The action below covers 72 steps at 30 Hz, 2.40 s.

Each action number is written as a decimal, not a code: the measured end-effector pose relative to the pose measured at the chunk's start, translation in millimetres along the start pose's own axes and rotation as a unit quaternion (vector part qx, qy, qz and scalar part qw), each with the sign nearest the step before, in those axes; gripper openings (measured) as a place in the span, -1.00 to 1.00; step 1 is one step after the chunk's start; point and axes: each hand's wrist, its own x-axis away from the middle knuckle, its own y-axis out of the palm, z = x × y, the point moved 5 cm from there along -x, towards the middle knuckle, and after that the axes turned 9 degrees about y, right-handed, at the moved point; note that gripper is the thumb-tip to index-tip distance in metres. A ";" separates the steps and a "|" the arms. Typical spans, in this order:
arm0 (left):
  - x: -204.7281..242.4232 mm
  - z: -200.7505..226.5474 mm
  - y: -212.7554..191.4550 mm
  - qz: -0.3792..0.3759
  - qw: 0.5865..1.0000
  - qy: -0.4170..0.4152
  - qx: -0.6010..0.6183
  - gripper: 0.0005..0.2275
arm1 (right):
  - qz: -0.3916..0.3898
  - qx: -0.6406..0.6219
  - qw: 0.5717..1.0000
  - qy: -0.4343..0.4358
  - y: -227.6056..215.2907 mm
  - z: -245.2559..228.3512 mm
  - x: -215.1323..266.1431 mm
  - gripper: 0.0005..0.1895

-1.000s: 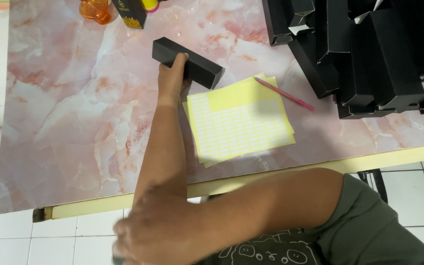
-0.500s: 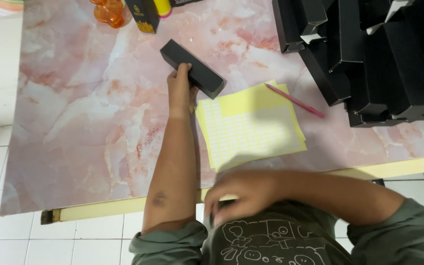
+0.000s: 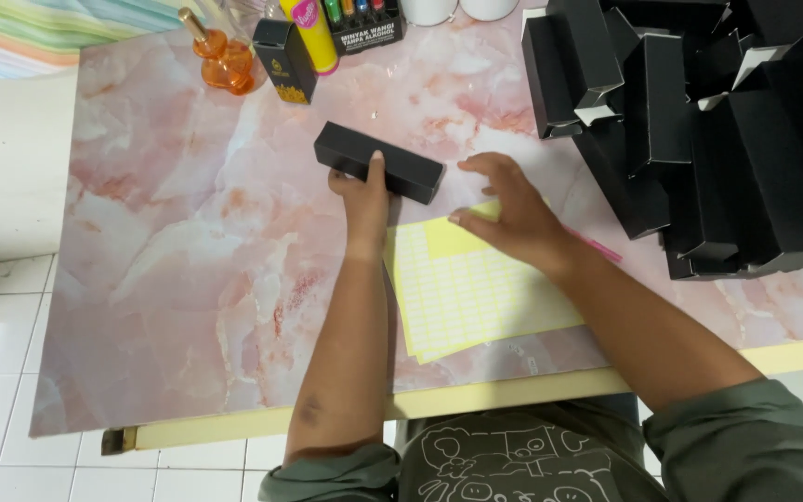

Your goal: Assembling and labeling perfume boxes, including peeling stickers and writing on them.

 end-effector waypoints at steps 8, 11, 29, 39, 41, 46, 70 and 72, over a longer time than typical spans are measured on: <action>39.8 1.6 23.7 -0.045 0.986 0.129 0.093 0.05 | 0.039 0.035 0.992 -0.115 0.1 -7.2 7.7 -0.22; 51.9 32.1 22.0 -0.026 0.980 0.177 0.090 0.16 | 0.057 -0.055 0.991 -0.107 -20.3 -3.7 8.2 -0.31; 44.7 47.8 3.8 -0.029 0.981 0.167 0.095 -0.72 | 0.037 -0.220 0.969 -0.106 -35.5 3.5 5.4 -0.29; 43.9 25.5 24.3 -0.178 0.940 0.281 0.081 0.06 | 0.155 -0.170 0.972 -0.044 -58.9 18.9 4.2 -0.84; 42.9 27.4 25.4 -0.180 0.934 0.307 0.028 -0.22 | 0.138 -0.179 0.973 -0.041 -54.8 17.3 2.6 -0.84; 37.0 33.5 20.3 -0.167 0.931 0.325 -0.001 -0.65 | 0.059 -0.167 0.976 -0.128 -49.8 0.0 1.2 -0.45; 45.4 16.1 26.7 -0.161 0.902 0.278 0.288 -0.13 | 0.106 -0.334 0.935 -0.047 -34.4 53.3 -1.1 -0.59; 55.6 9.2 34.4 -0.204 0.880 0.316 0.291 -0.07 | 0.089 -0.389 0.916 -0.046 -25.5 45.9 0.9 -0.62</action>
